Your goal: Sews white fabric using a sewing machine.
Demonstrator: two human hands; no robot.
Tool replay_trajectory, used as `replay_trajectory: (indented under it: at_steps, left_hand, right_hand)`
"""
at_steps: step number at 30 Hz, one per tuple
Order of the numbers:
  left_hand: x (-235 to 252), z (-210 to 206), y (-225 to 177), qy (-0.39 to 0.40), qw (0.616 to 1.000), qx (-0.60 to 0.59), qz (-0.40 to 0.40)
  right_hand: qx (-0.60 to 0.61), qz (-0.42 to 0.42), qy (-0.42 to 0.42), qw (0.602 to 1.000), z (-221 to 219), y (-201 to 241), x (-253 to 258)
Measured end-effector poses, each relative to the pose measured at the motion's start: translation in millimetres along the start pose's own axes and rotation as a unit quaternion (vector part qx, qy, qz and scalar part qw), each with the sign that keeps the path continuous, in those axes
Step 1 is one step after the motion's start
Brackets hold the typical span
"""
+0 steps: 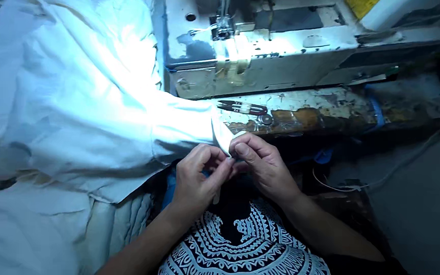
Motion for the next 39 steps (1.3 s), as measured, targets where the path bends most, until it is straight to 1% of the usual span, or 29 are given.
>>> replay_trajectory:
  at_steps: [2,3,5,6,7,9,11,12,13,14,17,20,21,23,25,26,27,29,30,31,32,33,34,35,36,37,38,39]
  left_hand:
    - [3.2,11.3,1.8,-0.012,0.998,-0.041,0.045]
    - [3.7,14.3,3.5,-0.008,0.995,-0.068,0.066]
    - [3.3,16.1,6.4,0.003,0.991,-0.099,0.089]
    - [3.1,15.8,6.2,0.011,0.991,-0.1,0.09]
    - [3.6,15.1,5.2,0.019,0.992,-0.094,0.087]
    - [6.4,13.8,2.2,0.032,0.994,-0.075,0.072]
    - [8.5,12.6,0.6,0.034,0.996,-0.051,0.058]
    - [9.2,11.8,0.5,0.033,0.997,-0.044,0.055]
    - [9.6,10.6,0.7,0.033,0.997,-0.043,0.056]
    - [9.8,8.6,1.0,0.036,0.996,-0.047,0.06]
    - [8.8,-2.5,1.8,0.057,0.994,-0.063,0.074]
    - [10.6,-13.9,4.2,0.091,0.979,-0.146,0.108]
    - [12.4,-15.1,6.1,0.093,0.973,-0.175,0.122]
    - [15.6,-15.3,8.2,0.091,0.971,-0.181,0.128]
    - [13.6,-19.8,8.4,0.105,0.974,-0.153,0.132]
    - [10.5,-23.4,8.8,0.118,0.976,-0.126,0.135]
    - [7.3,-26.6,10.2,0.128,0.977,-0.101,0.139]
    - [6.1,-24.5,14.0,0.129,0.978,-0.081,0.141]
    - [10.2,-16.7,14.2,0.119,0.977,-0.101,0.145]
    - [16.5,-5.1,11.6,0.105,0.969,-0.162,0.157]
    - [24.3,8.7,2.7,0.089,0.951,-0.248,0.164]
    - [31.9,23.8,-10.4,0.079,0.927,-0.334,0.152]
    - [36.7,38.4,-22.8,0.071,0.907,-0.395,0.128]
    - [36.3,50.6,-28.7,0.068,0.891,-0.437,0.107]
    - [29.6,60.7,-24.9,0.063,0.883,-0.455,0.101]
    - [19.2,70.1,-14.1,0.046,0.887,-0.445,0.116]
    - [8.4,80.3,0.7,0.022,0.901,-0.41,0.142]
    - [-1.5,91.1,16.6,-0.01,0.915,-0.364,0.173]
  right_hand:
    - [-0.105,0.089,-0.005,0.991,-4.5,14.3,-2.2]
    - [-0.187,0.149,-0.016,0.971,-5.8,22.4,-6.5]
    - [-0.347,0.261,-0.04,0.9,-12.7,35.4,-16.6]
    - [-0.404,0.296,-0.049,0.864,-17.6,39.3,-20.8]
    - [-0.448,0.319,-0.058,0.833,-21.8,41.6,-23.6]
    - [-0.51,0.343,-0.077,0.785,-27.7,43.3,-24.2]
    - [-0.551,0.346,-0.089,0.754,-30.2,42.4,-22.1]
    - [-0.557,0.343,-0.089,0.751,-29.4,41.0,-21.1]
    - [-0.55,0.338,-0.089,0.758,-27.1,39.9,-20.2]
    - [-0.529,0.333,-0.09,0.776,-23.1,39.2,-19.4]
    - [-0.413,0.307,-0.099,0.852,-5.6,38.0,-18.9]
    - [-0.218,0.218,-0.1,0.946,20.2,27.8,-19.7]
    - [-0.141,0.182,-0.101,0.968,29.7,22.6,-19.6]
    - [-0.012,0.107,-0.098,0.989,44.6,8.3,-18.8]
    - [0.052,0.037,-0.092,0.994,48.0,-4.8,-18.3]
    - [0.043,0.014,-0.078,0.996,42.7,-6.1,-18.1]
    - [0.008,0.0,-0.071,0.997,35.6,-3.9,-17.4]
    - [-0.118,0.015,-0.083,0.989,27.8,4.7,-15.6]
    - [-0.205,0.038,-0.096,0.973,28.6,9.6,-14.4]
    - [-0.306,0.064,-0.11,0.943,31.7,12.5,-13.5]
    - [-0.396,0.082,-0.122,0.906,35.8,10.8,-13.4]
    - [-0.451,0.09,-0.129,0.878,40.1,4.3,-14.0]
    - [-0.459,0.087,-0.13,0.875,43.7,-3.9,-14.7]
    - [-0.414,0.07,-0.121,0.899,45.4,-10.6,-14.3]
    - [-0.308,0.03,-0.103,0.945,43.8,-16.8,-12.3]
    - [-0.145,-0.031,-0.068,0.987,37.0,-22.3,-9.5]
    - [0.026,-0.096,-0.026,0.995,26.7,-27.2,-7.0]
    - [0.168,-0.145,0.018,0.975,14.6,-28.7,-4.2]
Point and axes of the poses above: each hand's wrist, its own x-axis towards the middle knuckle, its own z-axis out of the back of the hand, y = z × x, the point moved 8 cm from there along x, towards the middle knuckle, and after that the axes turned 2 degrees about -y, right-handed, at the moved point
